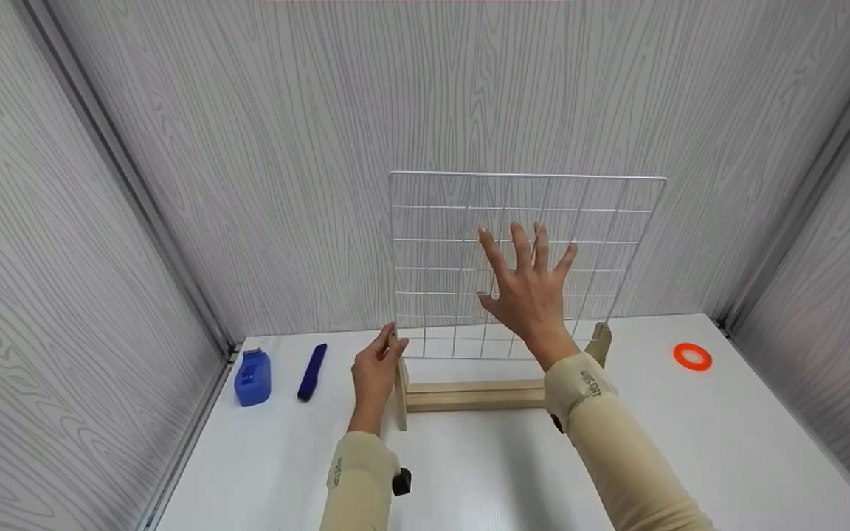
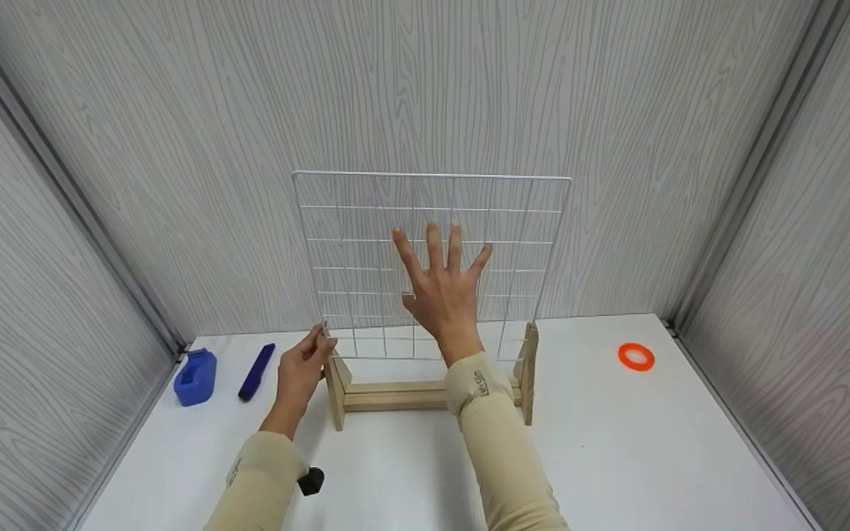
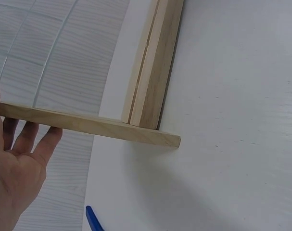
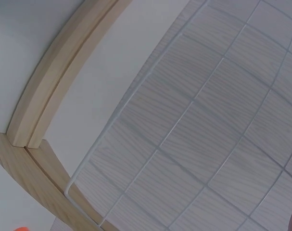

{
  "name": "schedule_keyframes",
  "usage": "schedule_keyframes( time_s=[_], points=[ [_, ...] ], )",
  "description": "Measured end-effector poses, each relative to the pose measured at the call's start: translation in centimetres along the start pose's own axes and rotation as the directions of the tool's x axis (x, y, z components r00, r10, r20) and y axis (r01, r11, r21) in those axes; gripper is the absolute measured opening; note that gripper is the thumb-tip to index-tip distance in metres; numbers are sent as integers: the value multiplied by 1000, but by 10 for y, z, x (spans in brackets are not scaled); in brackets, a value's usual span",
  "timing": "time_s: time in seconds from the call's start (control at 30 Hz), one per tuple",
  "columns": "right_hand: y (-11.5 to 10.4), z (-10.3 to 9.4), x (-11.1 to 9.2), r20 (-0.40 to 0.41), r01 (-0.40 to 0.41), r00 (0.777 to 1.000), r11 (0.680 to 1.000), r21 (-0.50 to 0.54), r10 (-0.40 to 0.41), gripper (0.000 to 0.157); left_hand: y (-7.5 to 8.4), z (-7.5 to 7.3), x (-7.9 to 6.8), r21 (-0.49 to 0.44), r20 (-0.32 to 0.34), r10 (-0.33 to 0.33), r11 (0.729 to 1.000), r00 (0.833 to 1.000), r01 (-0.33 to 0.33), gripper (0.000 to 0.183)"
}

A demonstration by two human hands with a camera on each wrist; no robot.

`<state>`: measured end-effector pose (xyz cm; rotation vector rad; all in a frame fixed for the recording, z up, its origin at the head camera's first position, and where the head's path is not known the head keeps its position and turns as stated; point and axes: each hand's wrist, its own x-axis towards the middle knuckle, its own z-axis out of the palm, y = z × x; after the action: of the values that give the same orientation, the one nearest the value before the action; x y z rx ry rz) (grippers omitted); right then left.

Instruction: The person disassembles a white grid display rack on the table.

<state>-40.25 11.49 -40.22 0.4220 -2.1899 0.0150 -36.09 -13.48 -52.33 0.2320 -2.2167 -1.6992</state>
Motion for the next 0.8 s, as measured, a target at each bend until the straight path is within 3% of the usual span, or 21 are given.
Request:
schedule_keyframes(
  time_s=[0.47, 0.8],
  points=[
    [-1, -1, 1, 8, 1, 1000, 1000, 3, -1, 117, -5, 2, -2, -11, -2, -2, 1000, 1000, 2, 49],
    [-2, -11, 18, -17, 51, 999, 998, -43, -51, 124, -5, 1, -3, 30, 10, -4, 1000, 1000, 4, 52]
  ],
)
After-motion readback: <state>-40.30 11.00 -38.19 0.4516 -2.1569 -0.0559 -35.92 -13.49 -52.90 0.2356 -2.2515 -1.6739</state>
